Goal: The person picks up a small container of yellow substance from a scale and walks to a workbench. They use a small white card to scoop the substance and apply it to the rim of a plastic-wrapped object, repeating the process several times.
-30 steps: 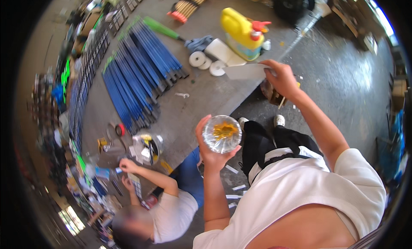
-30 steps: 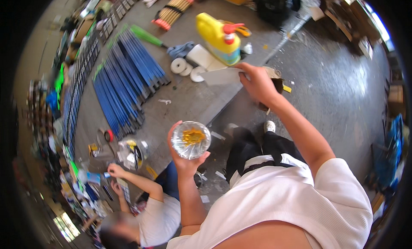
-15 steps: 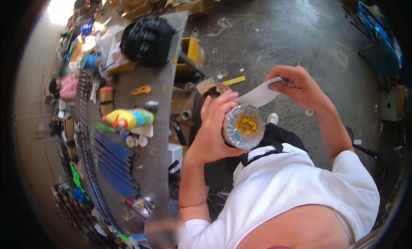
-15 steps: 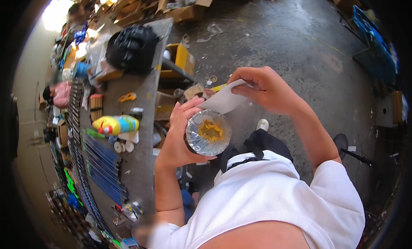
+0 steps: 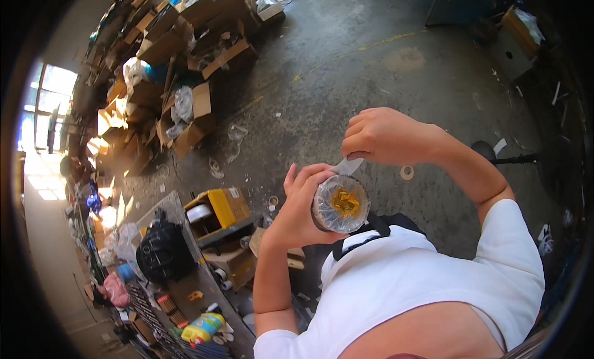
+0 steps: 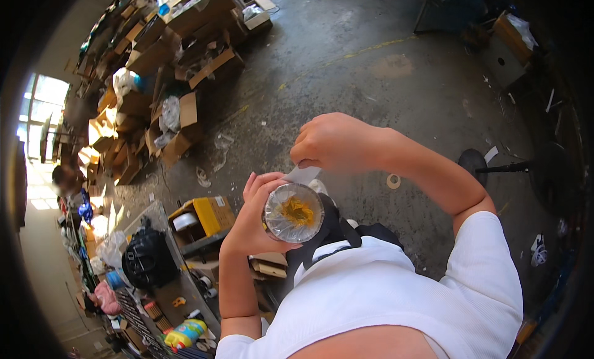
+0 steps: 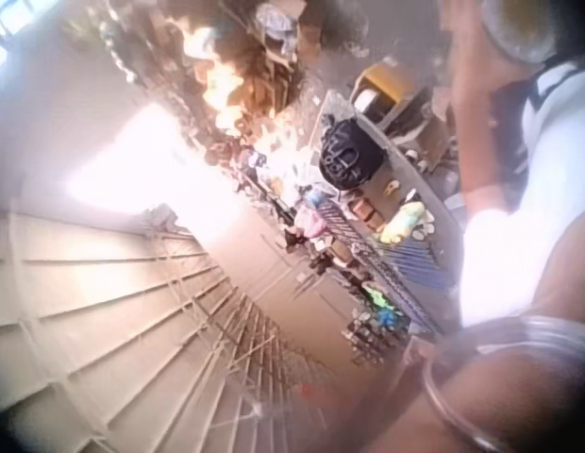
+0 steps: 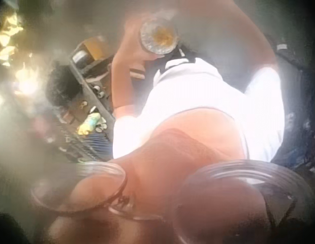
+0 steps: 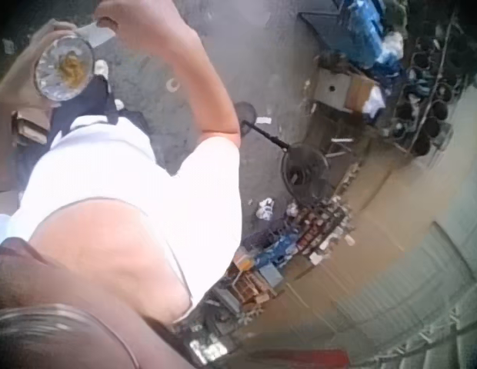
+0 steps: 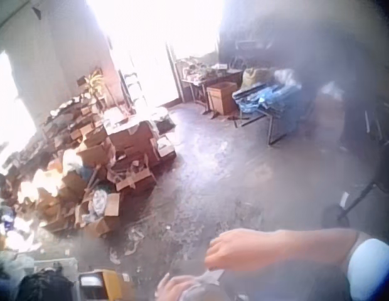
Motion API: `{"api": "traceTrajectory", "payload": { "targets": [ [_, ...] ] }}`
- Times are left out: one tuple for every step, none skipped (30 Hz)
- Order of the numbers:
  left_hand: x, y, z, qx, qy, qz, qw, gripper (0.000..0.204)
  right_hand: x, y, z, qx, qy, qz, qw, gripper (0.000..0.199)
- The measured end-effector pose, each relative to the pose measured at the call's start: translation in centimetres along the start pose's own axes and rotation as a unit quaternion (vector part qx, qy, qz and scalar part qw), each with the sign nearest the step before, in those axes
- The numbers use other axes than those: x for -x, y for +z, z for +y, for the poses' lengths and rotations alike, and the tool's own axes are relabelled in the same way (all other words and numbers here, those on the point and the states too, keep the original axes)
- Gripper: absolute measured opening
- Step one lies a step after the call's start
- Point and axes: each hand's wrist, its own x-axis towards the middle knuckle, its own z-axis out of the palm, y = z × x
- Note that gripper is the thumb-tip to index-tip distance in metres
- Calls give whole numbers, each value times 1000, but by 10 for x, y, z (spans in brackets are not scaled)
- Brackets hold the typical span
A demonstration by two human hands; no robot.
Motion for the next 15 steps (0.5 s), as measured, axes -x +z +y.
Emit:
{"api": "traceTrajectory", "payload": {
  "targets": [
    [-23, -7, -7, -9, 4, -13, 1000, 89, -5, -7, 20, -2, 6, -1, 1000, 6],
    [-47, -15, -17, -19, 13, -30, 999, 88, -11, -12, 42, -5, 9, -2, 1000, 7],
    [-72, -24, -27, -28, 21, -45, 998, 87, -17, -17, 64, -8, 14, -4, 1000, 10],
    [-97, -32, -38, -38, 29, -59, 997, 86, -25, -24, 86, -10, 18, -7, 1000, 12],
    [-120, -41, -51, -45, 33, -72, 996, 85, -34, -31, 106, 0, 31, -30, 999, 11],
    [-142, -52, -62, -45, 41, -95, 994, 86, -48, -40, 123, 8, 41, -49, 998, 10],
    [-165, -60, -76, -14, 39, -103, 994, 86, -62, -48, 141, 16, 50, -68, 996, 10],
    [-190, -67, -87, 23, 39, -113, 993, 87, -71, -61, 158, 11, 60, -73, 995, 10],
    [-216, -77, -95, 59, 38, -123, 990, 87, -79, -72, 179, 46, 41, -51, 997, 9],
    [-241, -90, -101, 32, 27, -137, 990, 87, -88, -83, 200, 81, 20, -30, 996, 9],
    [-265, -102, -106, 34, 42, -151, 987, 87, -95, -96, 218, 115, -4, -11, 993, 8],
    [-290, -114, -110, 35, 56, -163, 984, 87, -101, -110, 235, 116, 15, -35, 993, 6],
    [-316, -125, -115, 37, 70, -176, 981, 87, -107, -129, 254, 108, 17, -34, 993, 5],
    [-344, -138, -117, 36, 89, -196, 976, 85, -111, -141, 271, 95, 20, -27, 995, 4],
    [-370, -147, -123, 72, 101, -208, 970, 85, -115, -153, 289, 81, 23, -21, 996, 4]
  ]
}}
